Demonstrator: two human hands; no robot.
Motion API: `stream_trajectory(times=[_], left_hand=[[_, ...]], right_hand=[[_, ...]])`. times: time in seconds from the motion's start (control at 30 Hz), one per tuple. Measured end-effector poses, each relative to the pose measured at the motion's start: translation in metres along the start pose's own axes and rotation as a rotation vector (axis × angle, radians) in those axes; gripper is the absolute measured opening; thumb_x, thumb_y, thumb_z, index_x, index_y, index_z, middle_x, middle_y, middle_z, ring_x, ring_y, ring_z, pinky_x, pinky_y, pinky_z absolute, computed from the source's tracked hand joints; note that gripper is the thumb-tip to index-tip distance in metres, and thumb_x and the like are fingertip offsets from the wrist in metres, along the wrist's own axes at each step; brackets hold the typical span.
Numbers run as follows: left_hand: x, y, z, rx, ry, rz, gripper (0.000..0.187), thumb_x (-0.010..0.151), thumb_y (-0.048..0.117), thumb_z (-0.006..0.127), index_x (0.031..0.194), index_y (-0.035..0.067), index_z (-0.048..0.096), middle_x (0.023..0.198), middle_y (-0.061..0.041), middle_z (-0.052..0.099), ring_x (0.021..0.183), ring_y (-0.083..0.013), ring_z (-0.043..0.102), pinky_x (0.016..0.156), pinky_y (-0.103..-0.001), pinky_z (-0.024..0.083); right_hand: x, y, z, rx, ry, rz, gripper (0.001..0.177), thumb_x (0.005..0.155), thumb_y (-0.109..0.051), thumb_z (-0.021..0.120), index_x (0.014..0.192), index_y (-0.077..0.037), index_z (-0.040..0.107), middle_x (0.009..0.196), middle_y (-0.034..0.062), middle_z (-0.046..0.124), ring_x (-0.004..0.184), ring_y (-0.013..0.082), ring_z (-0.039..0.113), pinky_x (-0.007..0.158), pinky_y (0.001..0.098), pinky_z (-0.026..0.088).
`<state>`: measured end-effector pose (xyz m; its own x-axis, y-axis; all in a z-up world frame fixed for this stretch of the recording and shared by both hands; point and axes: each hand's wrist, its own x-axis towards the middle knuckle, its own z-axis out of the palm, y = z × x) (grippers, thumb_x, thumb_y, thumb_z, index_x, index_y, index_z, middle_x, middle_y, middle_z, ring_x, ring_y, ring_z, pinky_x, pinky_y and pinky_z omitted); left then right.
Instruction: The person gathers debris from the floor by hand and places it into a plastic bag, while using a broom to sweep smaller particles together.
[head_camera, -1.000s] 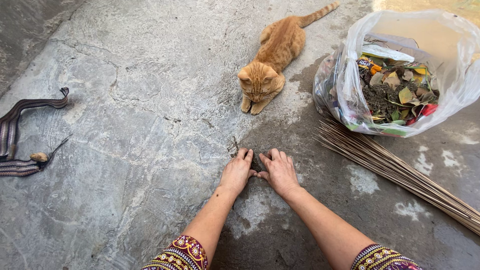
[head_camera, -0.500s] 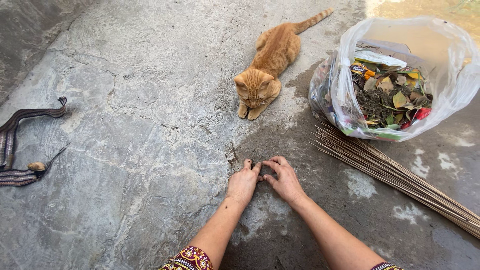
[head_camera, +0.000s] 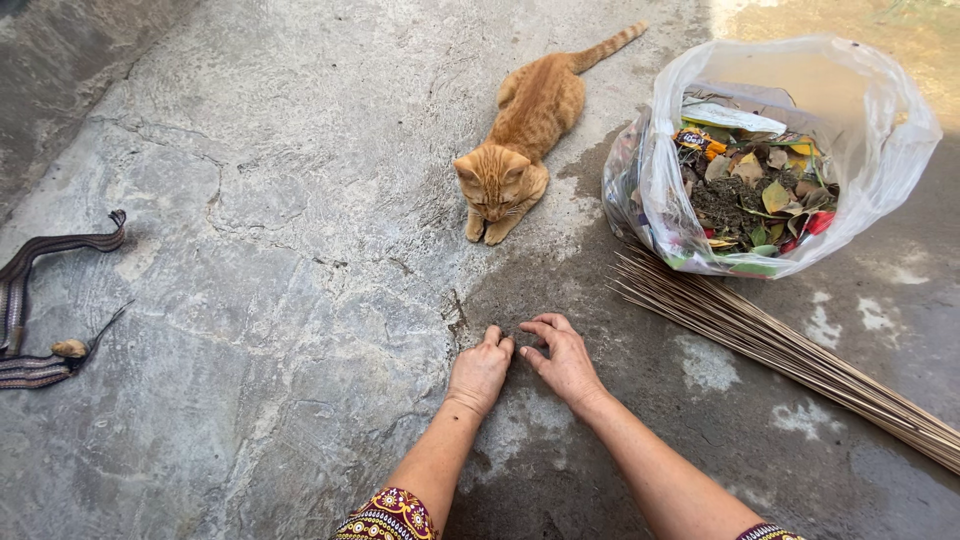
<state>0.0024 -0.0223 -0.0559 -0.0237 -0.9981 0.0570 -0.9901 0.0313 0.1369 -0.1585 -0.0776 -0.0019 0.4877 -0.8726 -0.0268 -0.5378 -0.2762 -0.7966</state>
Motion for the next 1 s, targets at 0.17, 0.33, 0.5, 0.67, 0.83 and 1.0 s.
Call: stream_trajectory(times=[0.17, 0.33, 0.5, 0.67, 0.83, 1.0], left_hand=[[0.009, 0.002, -0.022, -0.269, -0.008, -0.227, 0.023, 0.092, 0.011, 0.064, 0.110, 0.016, 0.077, 0.109, -0.011, 0.065, 0.089, -0.0316, 0.073, 0.081, -0.044, 0.059], [0.028, 0.006, -0.053, -0.539, 0.229, -0.403, 0.017, 0.089, 0.017, 0.073, 0.103, 0.014, 0.081, 0.098, -0.011, 0.071, 0.090, -0.0311, 0.071, 0.084, -0.041, 0.056], [0.079, 0.036, -0.125, -0.607, 0.481, -0.211, 0.016, 0.088, 0.014, 0.075, 0.102, 0.011, 0.080, 0.097, -0.012, 0.073, 0.090, -0.0299, 0.071, 0.084, -0.040, 0.055], [0.142, 0.112, -0.210, -0.624, 0.697, 0.112, 0.016, 0.090, 0.015, 0.075, 0.104, 0.009, 0.078, 0.095, -0.011, 0.071, 0.091, -0.0315, 0.070, 0.081, -0.041, 0.054], [0.204, 0.194, -0.242, -0.661, 0.618, 0.189, 0.017, 0.095, 0.019, 0.068, 0.110, 0.013, 0.075, 0.105, -0.008, 0.071, 0.090, -0.0296, 0.072, 0.083, -0.042, 0.056], [0.220, 0.211, -0.230, -0.381, 0.199, 0.145, 0.032, 0.090, 0.018, 0.067, 0.121, 0.011, 0.069, 0.137, -0.015, 0.056, 0.107, -0.0363, 0.069, 0.089, -0.047, 0.056]], right_hand=[[-0.003, -0.006, -0.021, 0.062, 0.039, 0.062, 0.043, 0.086, -0.017, 0.077, 0.128, -0.012, 0.069, 0.139, 0.0054, 0.056, 0.105, 0.0187, 0.067, 0.095, 0.0327, 0.057], [-0.008, -0.006, -0.053, 0.079, 0.107, 0.047, 0.042, 0.086, -0.016, 0.076, 0.127, -0.012, 0.069, 0.138, 0.0063, 0.056, 0.102, 0.0183, 0.068, 0.091, 0.0328, 0.058], [-0.014, -0.017, -0.087, 0.094, 0.178, 0.001, 0.040, 0.086, -0.014, 0.076, 0.125, -0.011, 0.071, 0.135, 0.0052, 0.061, 0.096, 0.0170, 0.070, 0.087, 0.0329, 0.058], [-0.017, -0.024, -0.130, 0.194, 0.317, -0.152, 0.034, 0.087, -0.008, 0.073, 0.121, -0.007, 0.072, 0.126, 0.0045, 0.068, 0.089, 0.0144, 0.072, 0.080, 0.0306, 0.059], [-0.019, -0.024, -0.165, 0.224, 0.371, -0.171, 0.031, 0.089, -0.007, 0.071, 0.120, -0.004, 0.070, 0.123, 0.0050, 0.069, 0.090, 0.0144, 0.073, 0.079, 0.0298, 0.060], [-0.021, -0.016, -0.168, 0.181, 0.417, -0.203, 0.029, 0.090, -0.006, 0.072, 0.118, -0.001, 0.069, 0.119, 0.0071, 0.070, 0.090, 0.0167, 0.072, 0.079, 0.0305, 0.061]])
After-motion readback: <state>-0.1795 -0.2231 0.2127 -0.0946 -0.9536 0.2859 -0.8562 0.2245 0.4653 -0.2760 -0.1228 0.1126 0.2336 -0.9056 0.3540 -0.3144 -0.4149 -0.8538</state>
